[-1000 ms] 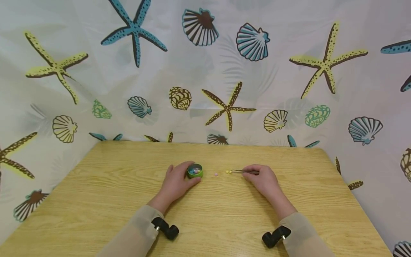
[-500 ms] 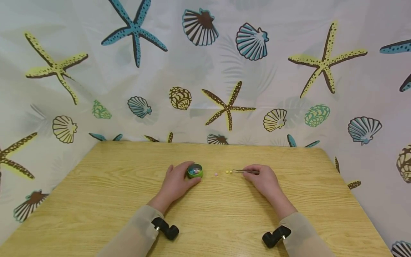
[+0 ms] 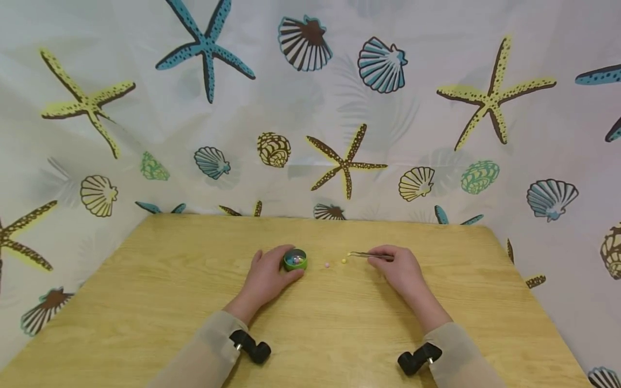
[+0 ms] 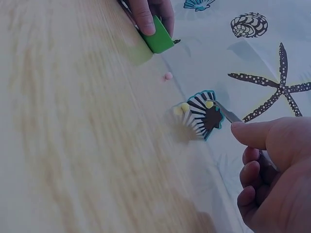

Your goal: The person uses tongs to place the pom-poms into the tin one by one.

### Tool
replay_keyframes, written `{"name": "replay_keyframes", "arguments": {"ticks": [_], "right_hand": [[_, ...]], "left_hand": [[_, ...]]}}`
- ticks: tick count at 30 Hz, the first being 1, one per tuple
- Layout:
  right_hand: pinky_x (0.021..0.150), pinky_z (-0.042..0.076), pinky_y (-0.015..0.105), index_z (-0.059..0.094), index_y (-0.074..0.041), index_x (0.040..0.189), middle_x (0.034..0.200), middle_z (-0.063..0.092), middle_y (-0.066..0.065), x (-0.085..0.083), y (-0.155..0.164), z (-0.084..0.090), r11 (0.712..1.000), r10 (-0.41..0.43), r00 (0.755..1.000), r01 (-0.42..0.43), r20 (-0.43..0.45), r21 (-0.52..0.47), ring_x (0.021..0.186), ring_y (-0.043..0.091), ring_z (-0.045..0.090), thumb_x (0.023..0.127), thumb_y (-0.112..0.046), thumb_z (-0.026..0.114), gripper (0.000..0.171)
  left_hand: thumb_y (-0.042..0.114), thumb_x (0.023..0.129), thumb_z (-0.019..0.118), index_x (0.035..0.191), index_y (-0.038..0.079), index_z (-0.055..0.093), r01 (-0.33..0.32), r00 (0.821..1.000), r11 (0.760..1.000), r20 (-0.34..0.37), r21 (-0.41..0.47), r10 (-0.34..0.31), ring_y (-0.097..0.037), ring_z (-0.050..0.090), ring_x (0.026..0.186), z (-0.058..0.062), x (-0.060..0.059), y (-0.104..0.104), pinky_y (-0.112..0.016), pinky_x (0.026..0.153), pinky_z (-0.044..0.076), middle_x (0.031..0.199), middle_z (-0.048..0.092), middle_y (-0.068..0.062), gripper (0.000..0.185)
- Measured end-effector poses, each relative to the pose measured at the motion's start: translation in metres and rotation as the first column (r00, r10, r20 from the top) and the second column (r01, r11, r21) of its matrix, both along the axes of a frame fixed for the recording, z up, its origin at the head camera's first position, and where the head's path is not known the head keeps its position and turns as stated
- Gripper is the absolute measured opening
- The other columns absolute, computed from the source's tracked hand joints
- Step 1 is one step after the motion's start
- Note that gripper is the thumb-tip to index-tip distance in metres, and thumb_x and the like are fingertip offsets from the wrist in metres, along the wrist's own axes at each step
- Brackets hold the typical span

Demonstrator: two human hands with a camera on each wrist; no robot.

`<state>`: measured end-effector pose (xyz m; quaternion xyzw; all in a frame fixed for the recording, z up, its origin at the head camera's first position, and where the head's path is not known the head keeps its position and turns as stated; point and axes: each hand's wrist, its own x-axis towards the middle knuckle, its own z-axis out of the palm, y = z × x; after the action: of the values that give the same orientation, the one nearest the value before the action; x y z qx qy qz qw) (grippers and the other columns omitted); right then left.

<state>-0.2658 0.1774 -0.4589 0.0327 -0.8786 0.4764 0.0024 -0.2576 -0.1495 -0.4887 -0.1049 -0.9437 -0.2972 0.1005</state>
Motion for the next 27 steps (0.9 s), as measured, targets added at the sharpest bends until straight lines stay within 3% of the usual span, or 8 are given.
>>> {"name": "replay_keyframes", "arguments": {"ticks": [9, 18, 27], "right_hand": [[0.086, 0.056, 0.034, 0.082, -0.011, 0.129, 0.128, 0.077, 0.011, -0.002, -0.008, 0.009, 0.999, 0.023, 1.0, -0.024, -0.005, -0.033, 0.11, 0.026, 0.07, 0.107, -0.026, 0.078, 0.027], [0.098, 0.06, 0.044, 0.081, -0.007, 0.13, 0.127, 0.077, 0.011, -0.003, -0.025, 0.016, 0.994, 0.074, 0.997, -0.076, -0.023, -0.083, 0.117, 0.029, 0.073, 0.107, -0.022, 0.077, 0.028], [0.087, 0.058, 0.034, 0.083, -0.008, 0.127, 0.121, 0.079, 0.01, -0.003, -0.048, 0.023, 0.988, 0.105, 0.993, -0.11, -0.054, -0.11, 0.109, 0.026, 0.073, 0.106, -0.021, 0.079, 0.025]], "left_hand": [[0.038, 0.098, 0.088, 0.152, 0.007, 0.063, -0.002, 1.0, 1.0, -0.012, 0.0, 0.002, -0.035, 0.061, 0.141, -0.001, -0.001, 0.0, -0.071, 0.128, 0.019, 0.149, 0.068, -0.013, 0.067], [0.038, 0.098, 0.088, 0.153, 0.007, 0.063, 0.002, 1.0, 1.0, -0.006, 0.013, -0.002, -0.035, 0.061, 0.141, -0.004, -0.001, 0.001, -0.07, 0.13, 0.017, 0.149, 0.068, -0.013, 0.067], [0.037, 0.099, 0.088, 0.152, 0.008, 0.063, 0.0, 1.0, 1.0, -0.015, 0.018, 0.0, -0.034, 0.062, 0.141, -0.002, 0.0, 0.0, -0.07, 0.129, 0.017, 0.149, 0.068, -0.013, 0.066]]}}
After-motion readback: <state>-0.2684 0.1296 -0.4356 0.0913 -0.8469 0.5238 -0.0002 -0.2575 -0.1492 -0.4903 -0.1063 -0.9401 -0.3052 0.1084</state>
